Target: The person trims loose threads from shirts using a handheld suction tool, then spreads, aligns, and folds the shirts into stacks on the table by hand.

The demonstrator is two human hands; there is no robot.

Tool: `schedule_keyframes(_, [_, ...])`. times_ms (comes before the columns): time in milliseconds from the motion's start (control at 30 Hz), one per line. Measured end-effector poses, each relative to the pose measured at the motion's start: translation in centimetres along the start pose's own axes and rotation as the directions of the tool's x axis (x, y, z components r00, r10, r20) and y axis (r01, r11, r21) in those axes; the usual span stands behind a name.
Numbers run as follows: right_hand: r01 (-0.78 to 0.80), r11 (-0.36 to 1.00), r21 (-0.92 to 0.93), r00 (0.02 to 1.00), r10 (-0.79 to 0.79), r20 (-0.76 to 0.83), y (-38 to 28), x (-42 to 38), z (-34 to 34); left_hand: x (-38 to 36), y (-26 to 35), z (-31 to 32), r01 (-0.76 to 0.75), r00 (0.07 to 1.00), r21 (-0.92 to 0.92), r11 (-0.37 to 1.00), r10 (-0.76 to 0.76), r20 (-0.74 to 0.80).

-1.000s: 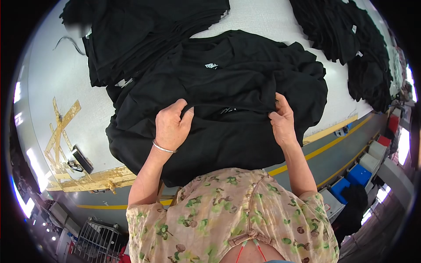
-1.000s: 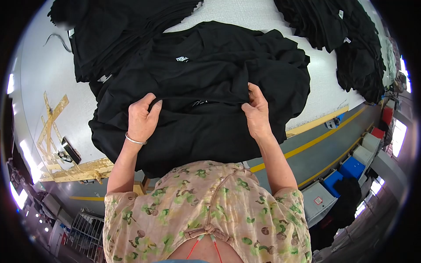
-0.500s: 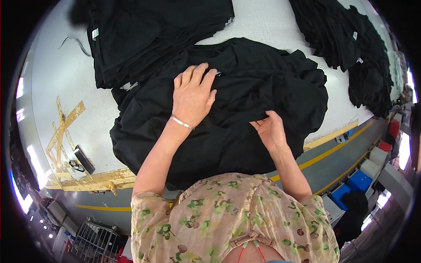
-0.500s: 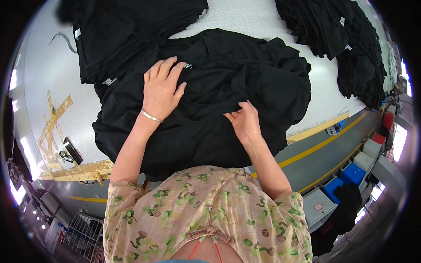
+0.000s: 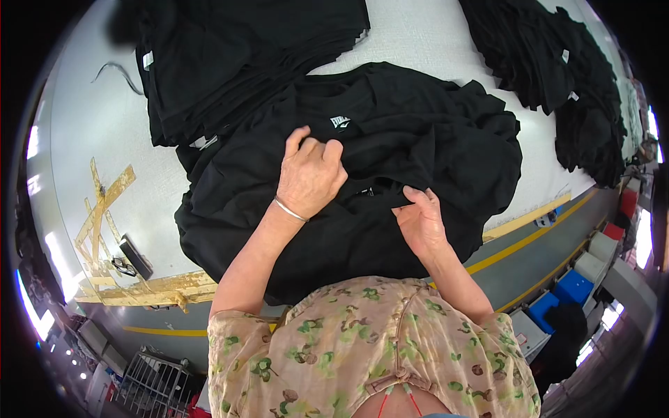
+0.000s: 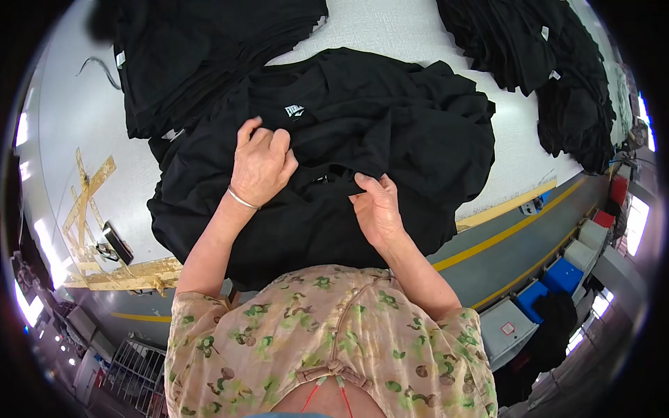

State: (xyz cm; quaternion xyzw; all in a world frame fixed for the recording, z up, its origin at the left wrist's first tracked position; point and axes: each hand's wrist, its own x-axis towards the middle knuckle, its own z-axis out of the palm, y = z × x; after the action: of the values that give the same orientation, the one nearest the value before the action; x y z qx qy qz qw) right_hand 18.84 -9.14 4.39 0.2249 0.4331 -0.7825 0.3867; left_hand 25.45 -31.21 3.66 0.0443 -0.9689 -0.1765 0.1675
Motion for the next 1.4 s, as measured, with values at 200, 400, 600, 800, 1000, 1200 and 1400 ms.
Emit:
schedule_keyframes(200, [-0.173,0.985,0.021,0.972,0.167,0.168,2.5,-1.1,0.7,-1.1,6.4,-3.0,-0.116,0.987,-0.286,0.951,0.144,0.077])
schedule_keyframes(400, [-0.090,0.976,-0.196,0.992,0.070,-0.106,3.4,-2.5,0.5,-6.1,9.8,-3.4,0.053,0.917,-0.549,0.834,0.177,0.357])
schedule_keyframes(600, [0.140,0.943,-0.304,0.978,-0.180,-0.108,2.3,-5.5,-2.5,0.7,9.8,-4.6,-0.169,0.952,-0.183,0.969,0.209,0.225])
schedule_keyframes(800, [0.501,0.287,-0.816,0.850,-0.343,0.401,-7.0,-15.5,-5.2,3.2,18.2,-3.1,-0.486,0.841,-0.353,0.799,0.538,0.061])
schedule_keyframes(1000, [0.405,-0.433,-0.805,0.806,-0.246,0.539,-16.8,-30.3,-16.5,2.9,33.9,-4.6,-0.760,0.594,-0.412,0.503,0.794,-0.125])
schedule_keyframes(1200, [0.491,-0.387,-0.781,0.582,-0.522,0.624,-20.6,-45.6,-25.9,-2.2,50.8,-3.8,-0.802,0.552,-0.502,0.324,0.723,-0.415])
schedule_keyframes(1400, [0.587,-0.181,-0.789,0.523,-0.659,0.540,-18.4,-47.1,-36.1,-8.6,60.3,-5.2,-0.637,0.762,-0.691,0.340,0.413,-0.499])
